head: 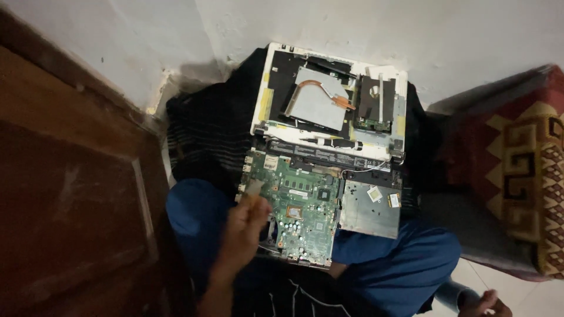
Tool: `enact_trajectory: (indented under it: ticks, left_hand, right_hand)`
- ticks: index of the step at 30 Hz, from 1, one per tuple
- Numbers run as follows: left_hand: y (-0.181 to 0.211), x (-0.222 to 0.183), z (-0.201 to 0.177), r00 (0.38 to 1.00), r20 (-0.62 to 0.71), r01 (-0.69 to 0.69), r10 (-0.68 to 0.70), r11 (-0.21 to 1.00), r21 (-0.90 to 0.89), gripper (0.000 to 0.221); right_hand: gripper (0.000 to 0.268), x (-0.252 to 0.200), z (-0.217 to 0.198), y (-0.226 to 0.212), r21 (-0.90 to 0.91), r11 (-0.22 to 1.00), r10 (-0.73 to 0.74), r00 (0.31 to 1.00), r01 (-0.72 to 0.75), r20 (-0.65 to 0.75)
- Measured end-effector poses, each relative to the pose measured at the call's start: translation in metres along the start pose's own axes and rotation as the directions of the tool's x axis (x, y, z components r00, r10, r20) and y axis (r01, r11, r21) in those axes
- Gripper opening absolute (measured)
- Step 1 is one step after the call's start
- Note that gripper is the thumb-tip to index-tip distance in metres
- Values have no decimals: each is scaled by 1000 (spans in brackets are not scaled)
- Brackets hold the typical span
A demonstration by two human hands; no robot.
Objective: Disassembling a laptop by removing internal components like the heatsink and disconnecting ribbon cables using a prying tool and screwdriver.
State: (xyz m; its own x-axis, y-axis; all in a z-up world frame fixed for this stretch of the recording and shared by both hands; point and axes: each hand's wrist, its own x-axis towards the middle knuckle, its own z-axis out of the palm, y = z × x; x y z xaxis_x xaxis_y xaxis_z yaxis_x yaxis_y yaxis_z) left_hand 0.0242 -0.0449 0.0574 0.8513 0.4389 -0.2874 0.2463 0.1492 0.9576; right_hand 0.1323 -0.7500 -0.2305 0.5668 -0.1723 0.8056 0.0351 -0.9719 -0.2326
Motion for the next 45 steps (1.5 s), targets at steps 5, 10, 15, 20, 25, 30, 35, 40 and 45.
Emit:
enact_trajectory:
  ticks: [5,10,15,20,25,30,35,40,45]
  left_hand:
    - [-2,-10,27,987,155,-6,49,963,-268,42]
    - [8,-20,68,944,304,-55,128,970,-237,63]
    - [9,-29,83,912,243,-254,329,922,-293,57]
    - [22,-21,55,931,202,-256,303,939,-228,55]
    - [14,-1,24,929,27,-358,369,880,312,55]
    - [-5,19,-8,814,-237,-214,530,654,726,65]
    - [1,24,-22,934,-213,-108,285,798,593,92]
    - [-19,31,-18,960,-159,-77,229,766,639,90]
    - [-24,32,-12,943,-226,-61,244,794,604,89]
  right_hand:
    - [40,126,-86,-266,-147,974,225,781,-170,583]
    - [47,100,-120,-412,468,881,-356,754,73,552]
    - [43,64,-136,-486,370,401,-301,260,-838,917]
    - [24,92,-137,-545,239,297,-220,177,-925,959]
    - [11,132,-108,-585,306,355,-230,235,-883,944]
    - [11,164,-77,-637,703,400,-414,568,-588,711]
    - [14,166,-65,-672,922,385,-712,621,-46,328]
    - [21,148,-62,-661,951,310,-841,470,16,267]
    - [25,157,-55,-662,941,330,-821,515,71,249]
